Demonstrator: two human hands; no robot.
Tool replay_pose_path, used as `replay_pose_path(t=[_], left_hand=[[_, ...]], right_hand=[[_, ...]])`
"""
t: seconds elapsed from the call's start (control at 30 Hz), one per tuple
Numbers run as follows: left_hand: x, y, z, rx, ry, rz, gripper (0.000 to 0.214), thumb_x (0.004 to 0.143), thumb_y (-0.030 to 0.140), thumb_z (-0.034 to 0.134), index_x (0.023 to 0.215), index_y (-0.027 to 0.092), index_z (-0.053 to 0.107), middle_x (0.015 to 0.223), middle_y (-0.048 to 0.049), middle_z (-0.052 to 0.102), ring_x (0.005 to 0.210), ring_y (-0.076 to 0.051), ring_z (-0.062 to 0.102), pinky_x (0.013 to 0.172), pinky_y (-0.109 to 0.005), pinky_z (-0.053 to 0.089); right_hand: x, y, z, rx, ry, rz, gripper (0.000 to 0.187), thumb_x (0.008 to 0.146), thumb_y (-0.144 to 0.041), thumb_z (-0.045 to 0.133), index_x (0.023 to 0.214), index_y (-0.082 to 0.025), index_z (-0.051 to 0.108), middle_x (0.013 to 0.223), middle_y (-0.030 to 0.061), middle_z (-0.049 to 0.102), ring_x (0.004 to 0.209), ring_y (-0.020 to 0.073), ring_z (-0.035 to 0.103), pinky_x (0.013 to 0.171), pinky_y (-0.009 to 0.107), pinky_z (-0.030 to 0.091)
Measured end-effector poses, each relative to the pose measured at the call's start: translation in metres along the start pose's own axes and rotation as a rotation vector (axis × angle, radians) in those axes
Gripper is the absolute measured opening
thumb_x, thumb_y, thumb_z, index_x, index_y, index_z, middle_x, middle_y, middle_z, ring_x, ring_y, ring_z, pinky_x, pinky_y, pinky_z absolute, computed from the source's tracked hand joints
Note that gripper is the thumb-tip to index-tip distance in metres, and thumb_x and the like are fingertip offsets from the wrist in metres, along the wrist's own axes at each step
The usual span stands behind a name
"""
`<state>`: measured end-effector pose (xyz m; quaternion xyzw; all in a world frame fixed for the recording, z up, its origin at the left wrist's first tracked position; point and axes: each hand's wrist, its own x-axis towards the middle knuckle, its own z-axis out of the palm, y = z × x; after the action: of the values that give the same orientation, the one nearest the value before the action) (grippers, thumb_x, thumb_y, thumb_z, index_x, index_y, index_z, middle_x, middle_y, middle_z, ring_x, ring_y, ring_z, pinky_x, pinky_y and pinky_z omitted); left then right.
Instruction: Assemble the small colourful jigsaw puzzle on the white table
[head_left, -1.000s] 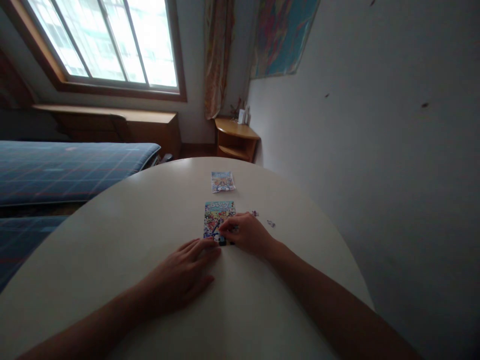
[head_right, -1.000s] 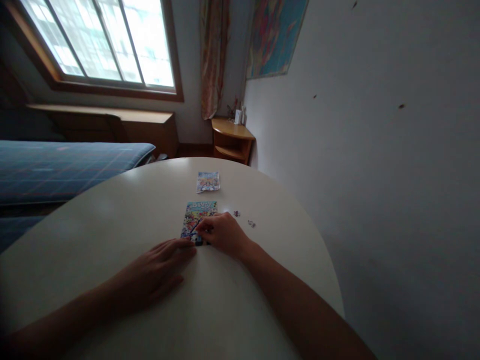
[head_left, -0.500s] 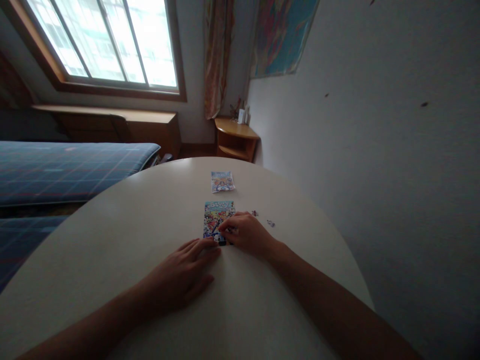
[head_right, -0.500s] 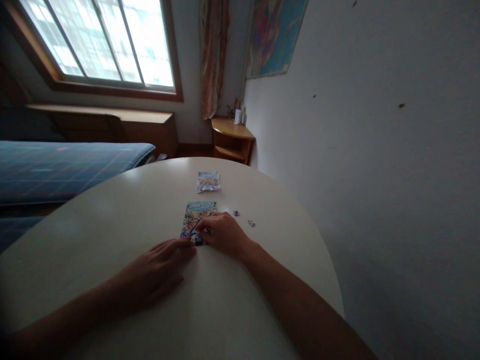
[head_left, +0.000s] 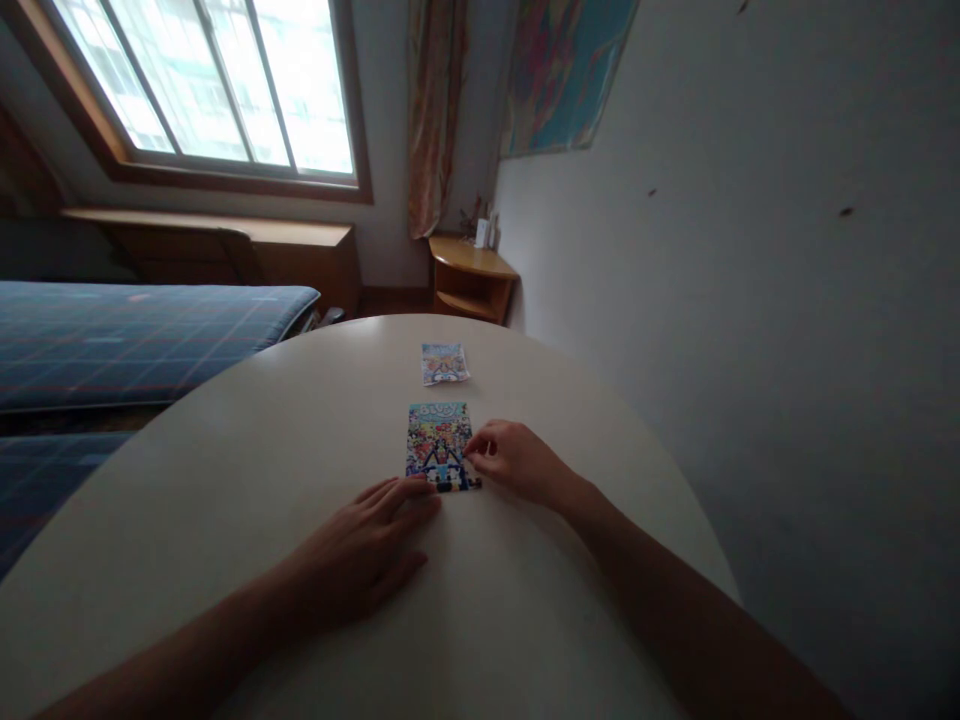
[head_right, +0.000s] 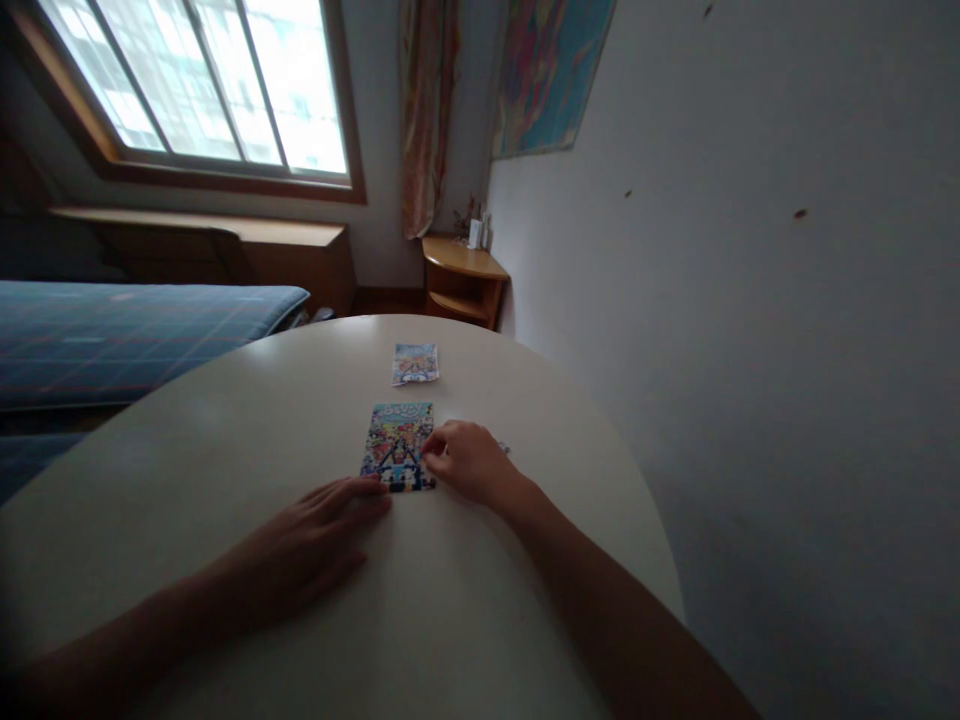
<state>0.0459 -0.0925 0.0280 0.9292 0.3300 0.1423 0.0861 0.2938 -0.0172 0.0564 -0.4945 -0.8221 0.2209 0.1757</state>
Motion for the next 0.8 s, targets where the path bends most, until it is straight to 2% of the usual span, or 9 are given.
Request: replay_pose_path(t=[0.13,0.23,0.57,0.8], left_hand=[[0.0,0.0,-0.001,-0.017,-0.009,0.007,0.047,0.094,0.026,0.051,0.14,0.021,0.043,0.141,-0.0121,0.047,0.126,-0.027,0.05,0.109,-0.047,0.045],[0.001,-0.001,0.0,-0.016,-0.012,0.015,0.05,0.093,0.026,0.051,0.142,0.021,0.04,0.141,-0.0124,0.046,0.126,-0.028,0.05,0.11,-0.047,0.045],[0.0,-0.001,-0.001,0.005,-0.044,0.094,0.046,0.095,0.026,0.049,0.14,0.018,0.045,0.148,-0.0113,0.046,0.136,-0.027,0.043,0.112,-0.044,0.043],[0.001,-0.003,0.001,0.026,-0.069,0.129,0.045,0.096,0.026,0.047,0.141,0.018,0.046,0.152,-0.0083,0.044,0.138,-0.027,0.042,0.112,-0.046,0.045]], right_hand=[[-0.006,-0.009,0.001,-0.012,-0.078,0.119,0.017,0.081,-0.032,0.07,0.09,-0.018,0.076,0.087,0.0053,0.071,0.077,0.0158,0.063,0.068,0.025,0.041],[-0.009,-0.013,0.005,-0.051,-0.065,0.157,0.027,0.078,-0.041,0.074,0.094,-0.019,0.075,0.091,0.0059,0.071,0.08,0.0172,0.063,0.068,0.026,0.04],[-0.016,-0.032,0.003,-0.203,-0.076,0.268,0.026,0.081,-0.043,0.069,0.093,-0.019,0.071,0.098,0.0067,0.071,0.087,0.021,0.064,0.073,0.03,0.041],[-0.022,-0.036,-0.003,-0.28,-0.114,0.232,0.032,0.084,-0.047,0.065,0.093,-0.018,0.071,0.098,0.0083,0.071,0.089,0.023,0.065,0.072,0.031,0.042]])
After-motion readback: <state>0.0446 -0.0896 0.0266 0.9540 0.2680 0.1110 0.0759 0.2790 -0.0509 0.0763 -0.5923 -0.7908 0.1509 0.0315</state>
